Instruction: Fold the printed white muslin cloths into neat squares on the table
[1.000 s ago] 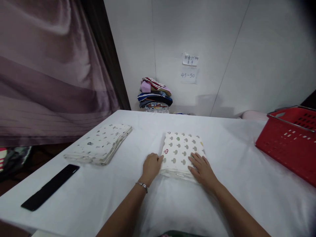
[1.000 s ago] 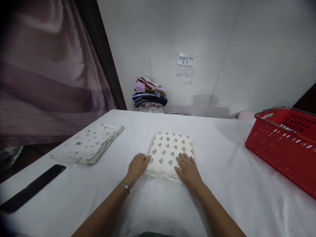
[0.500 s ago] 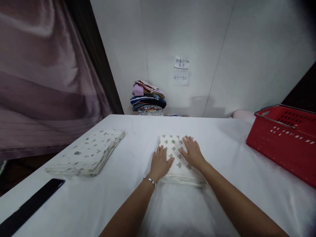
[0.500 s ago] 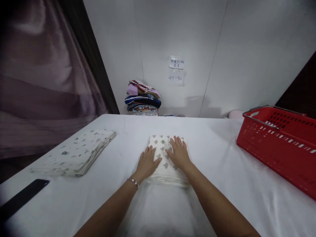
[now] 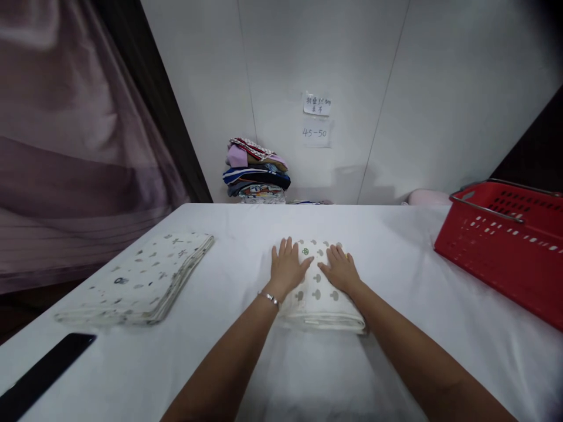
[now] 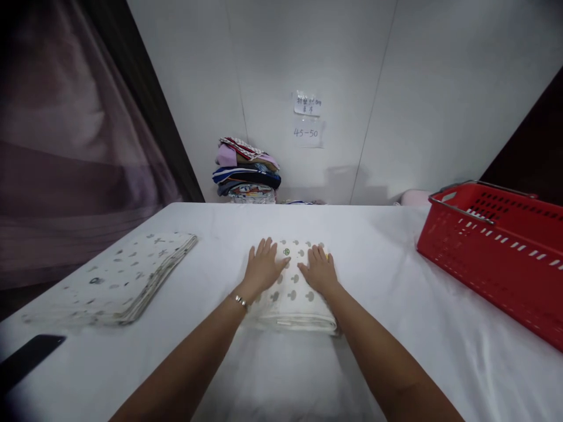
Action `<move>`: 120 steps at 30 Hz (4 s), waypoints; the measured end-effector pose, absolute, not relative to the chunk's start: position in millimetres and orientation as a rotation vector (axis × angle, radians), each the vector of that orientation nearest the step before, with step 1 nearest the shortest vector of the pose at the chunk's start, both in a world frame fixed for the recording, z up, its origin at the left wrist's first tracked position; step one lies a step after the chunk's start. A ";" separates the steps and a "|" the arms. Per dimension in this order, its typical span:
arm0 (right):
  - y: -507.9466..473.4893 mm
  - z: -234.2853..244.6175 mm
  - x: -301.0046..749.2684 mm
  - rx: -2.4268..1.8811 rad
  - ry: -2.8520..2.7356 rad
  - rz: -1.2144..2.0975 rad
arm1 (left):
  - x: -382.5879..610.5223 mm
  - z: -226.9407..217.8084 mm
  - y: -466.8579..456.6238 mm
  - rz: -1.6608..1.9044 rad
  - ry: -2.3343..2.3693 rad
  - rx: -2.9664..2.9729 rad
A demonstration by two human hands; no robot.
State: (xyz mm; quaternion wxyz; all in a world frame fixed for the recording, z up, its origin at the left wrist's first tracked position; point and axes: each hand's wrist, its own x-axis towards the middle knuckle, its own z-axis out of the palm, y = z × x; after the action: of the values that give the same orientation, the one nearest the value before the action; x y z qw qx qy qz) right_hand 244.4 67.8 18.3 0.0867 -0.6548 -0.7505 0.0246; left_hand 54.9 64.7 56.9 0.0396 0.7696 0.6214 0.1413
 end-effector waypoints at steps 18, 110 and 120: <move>97.1 17.5 242.2 -1.841 -2.359 0.030 | 52.7 22.1 87.0 0.420 1.936 2.308; -60.8 37.0 278.2 -1.405 -2.290 0.228 | 41.3 39.9 -33.9 0.643 1.311 2.466; -63.1 40.6 278.8 -1.381 -2.168 0.367 | 45.9 39.2 -32.5 0.640 1.301 2.484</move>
State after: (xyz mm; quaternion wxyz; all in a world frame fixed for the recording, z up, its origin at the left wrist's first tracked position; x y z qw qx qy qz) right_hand 278.8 -63.1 40.6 0.2693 -0.5121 -0.8041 0.1362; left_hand 45.9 -32.5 39.2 0.1321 0.8561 0.4483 0.2204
